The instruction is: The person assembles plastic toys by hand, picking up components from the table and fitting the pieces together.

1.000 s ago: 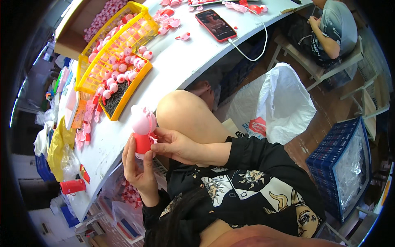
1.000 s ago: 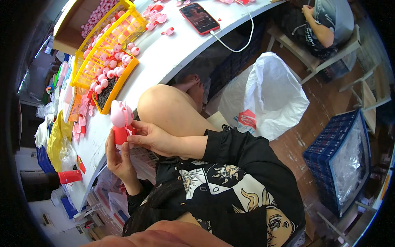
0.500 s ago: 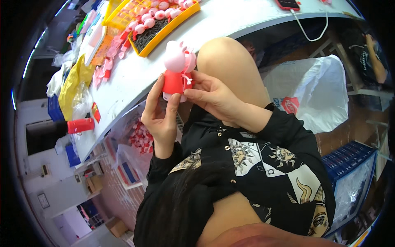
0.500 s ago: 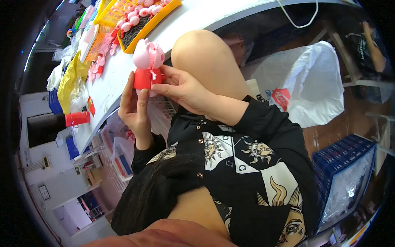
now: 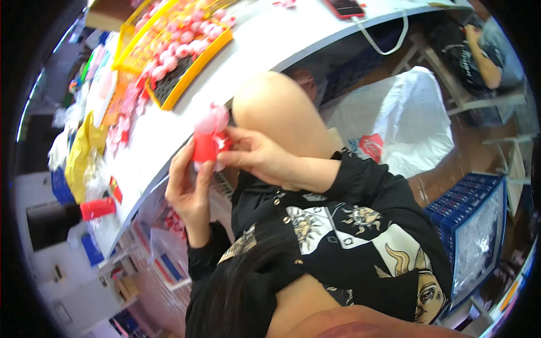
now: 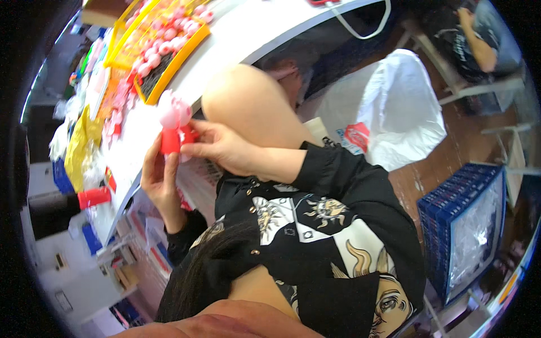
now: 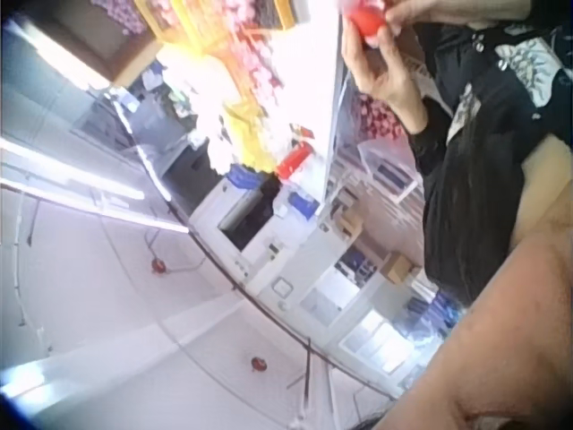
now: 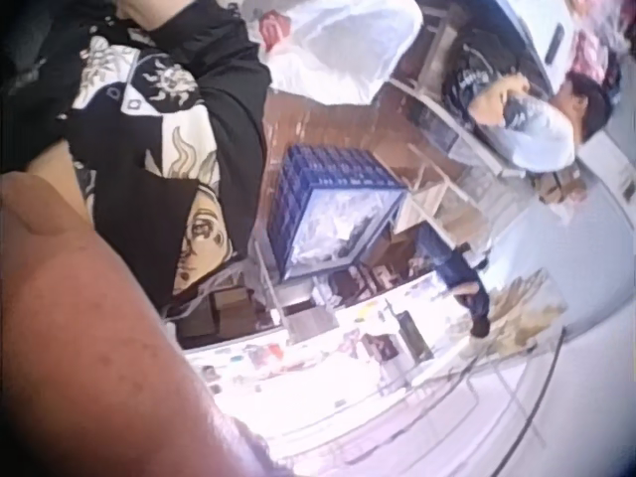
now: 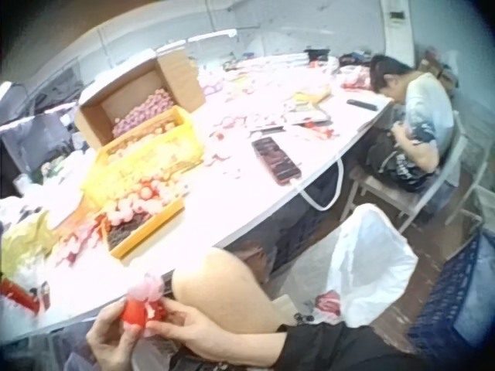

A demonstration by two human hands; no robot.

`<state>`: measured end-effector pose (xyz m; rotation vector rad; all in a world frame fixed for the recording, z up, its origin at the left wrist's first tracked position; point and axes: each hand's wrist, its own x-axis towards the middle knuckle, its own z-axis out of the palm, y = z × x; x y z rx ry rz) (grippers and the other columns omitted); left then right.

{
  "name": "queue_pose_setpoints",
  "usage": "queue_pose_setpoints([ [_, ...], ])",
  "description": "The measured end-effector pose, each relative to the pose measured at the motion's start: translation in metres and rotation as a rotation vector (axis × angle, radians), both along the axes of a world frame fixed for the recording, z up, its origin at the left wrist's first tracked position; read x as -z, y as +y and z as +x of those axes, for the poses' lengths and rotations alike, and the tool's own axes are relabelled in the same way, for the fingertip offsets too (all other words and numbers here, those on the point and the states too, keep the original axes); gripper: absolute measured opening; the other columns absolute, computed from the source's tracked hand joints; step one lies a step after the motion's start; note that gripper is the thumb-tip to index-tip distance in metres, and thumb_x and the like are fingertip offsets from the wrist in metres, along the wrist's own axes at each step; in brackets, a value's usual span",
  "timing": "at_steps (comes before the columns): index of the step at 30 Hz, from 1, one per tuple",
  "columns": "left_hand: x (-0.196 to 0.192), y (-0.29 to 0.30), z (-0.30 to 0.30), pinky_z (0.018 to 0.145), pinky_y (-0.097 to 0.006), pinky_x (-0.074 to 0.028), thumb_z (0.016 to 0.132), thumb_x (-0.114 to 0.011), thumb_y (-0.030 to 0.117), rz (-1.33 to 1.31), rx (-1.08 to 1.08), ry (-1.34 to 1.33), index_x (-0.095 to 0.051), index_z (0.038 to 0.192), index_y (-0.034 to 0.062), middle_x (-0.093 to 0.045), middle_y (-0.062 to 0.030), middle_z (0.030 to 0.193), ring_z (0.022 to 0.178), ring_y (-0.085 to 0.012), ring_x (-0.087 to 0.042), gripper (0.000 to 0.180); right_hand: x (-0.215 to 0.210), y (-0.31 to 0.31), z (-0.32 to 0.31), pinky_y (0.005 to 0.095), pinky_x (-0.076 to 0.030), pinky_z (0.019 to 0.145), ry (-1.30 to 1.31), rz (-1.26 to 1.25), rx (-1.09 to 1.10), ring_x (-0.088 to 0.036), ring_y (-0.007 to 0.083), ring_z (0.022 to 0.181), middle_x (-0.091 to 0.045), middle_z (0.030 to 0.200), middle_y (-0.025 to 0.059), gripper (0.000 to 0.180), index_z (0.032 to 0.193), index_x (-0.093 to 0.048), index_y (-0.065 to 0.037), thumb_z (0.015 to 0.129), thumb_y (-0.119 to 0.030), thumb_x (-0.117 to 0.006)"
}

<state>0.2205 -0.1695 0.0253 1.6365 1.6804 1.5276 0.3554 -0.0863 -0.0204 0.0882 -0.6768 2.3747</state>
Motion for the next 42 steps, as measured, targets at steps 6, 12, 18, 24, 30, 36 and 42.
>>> queue_pose_setpoints([
  [6, -0.002, -0.006, 0.000, 0.100, -0.035, -0.038, 0.079, -0.066, -0.007, 0.020, 0.010, -0.020, -0.056, 0.118, -0.0033, -0.056, -0.0159, 0.119, 0.114, -0.0231, -0.052, 0.041, 0.001, 0.003, -0.002, 0.0263, -0.044, 0.089, 0.021, 0.034, -0.057, -0.054, 0.0123, 0.106, -0.055, 0.118, 0.0061, 0.050, 0.133, -0.040, -0.001, 0.089, -0.012, -0.061],
  [12, -0.003, -0.007, -0.006, 0.102, -0.035, -0.036, 0.079, -0.066, -0.006, 0.005, 0.058, 0.163, -0.054, 0.121, -0.0039, -0.055, -0.0152, 0.122, 0.116, -0.0223, -0.051, 0.044, 0.001, 0.005, 0.001, 0.0245, -0.044, 0.086, -0.021, 0.058, -0.079, -0.054, 0.0097, 0.095, -0.056, 0.113, 0.0052, 0.046, 0.130, -0.043, 0.000, 0.090, -0.015, -0.061],
  [18, -0.015, -0.005, -0.009, 0.098, -0.034, -0.041, 0.075, -0.070, -0.005, -0.097, 0.062, 0.128, -0.059, 0.116, -0.0015, -0.058, -0.0155, 0.117, 0.112, -0.0237, -0.054, 0.042, 0.007, 0.005, -0.003, 0.0254, -0.044, 0.087, -0.020, 0.086, -0.129, -0.053, 0.0100, 0.098, -0.054, 0.120, 0.0074, 0.047, 0.132, -0.042, -0.001, 0.091, -0.018, -0.059],
  [24, -0.011, -0.006, -0.006, 0.097, -0.033, -0.041, 0.076, -0.069, -0.006, -0.097, 0.025, 0.059, -0.059, 0.115, -0.0019, -0.057, -0.0158, 0.118, 0.112, -0.0237, -0.054, 0.040, 0.006, 0.006, -0.001, 0.0267, -0.043, 0.092, -0.025, 0.065, -0.171, -0.052, 0.0114, 0.109, -0.052, 0.124, 0.0065, 0.050, 0.134, -0.039, -0.001, 0.092, -0.019, -0.059],
  [30, 0.002, 0.000, 0.002, 0.100, -0.034, -0.038, 0.081, -0.063, -0.008, 0.016, -0.008, 0.184, -0.055, 0.119, -0.0033, -0.055, -0.0153, 0.121, 0.114, -0.0213, -0.053, 0.039, 0.007, 0.003, -0.006, 0.0260, -0.043, 0.092, -0.026, 0.042, -0.025, -0.050, 0.0110, 0.112, -0.053, 0.124, 0.0054, 0.048, 0.134, -0.040, -0.002, 0.092, -0.017, -0.058],
  [36, 0.002, 0.000, 0.004, 0.097, -0.034, -0.041, 0.079, -0.067, -0.005, 0.023, -0.067, 0.235, -0.059, 0.116, -0.0005, -0.057, -0.0166, 0.119, 0.112, -0.0241, -0.055, 0.039, 0.006, 0.002, -0.008, 0.0276, -0.043, 0.093, -0.027, 0.079, 0.010, -0.051, 0.0123, 0.111, -0.053, 0.123, 0.0071, 0.046, 0.133, -0.040, -0.001, 0.093, -0.015, -0.057],
  [42, 0.003, -0.004, 0.003, 0.098, -0.034, -0.041, 0.080, -0.065, -0.005, 0.026, -0.075, 0.197, -0.058, 0.118, -0.0011, -0.057, -0.0169, 0.121, 0.113, -0.0248, -0.055, 0.039, 0.008, 0.000, -0.015, 0.0275, -0.044, 0.089, -0.004, 0.133, 0.043, -0.053, 0.0115, 0.104, -0.055, 0.117, 0.0060, 0.046, 0.133, -0.040, -0.002, 0.092, -0.011, -0.057],
])
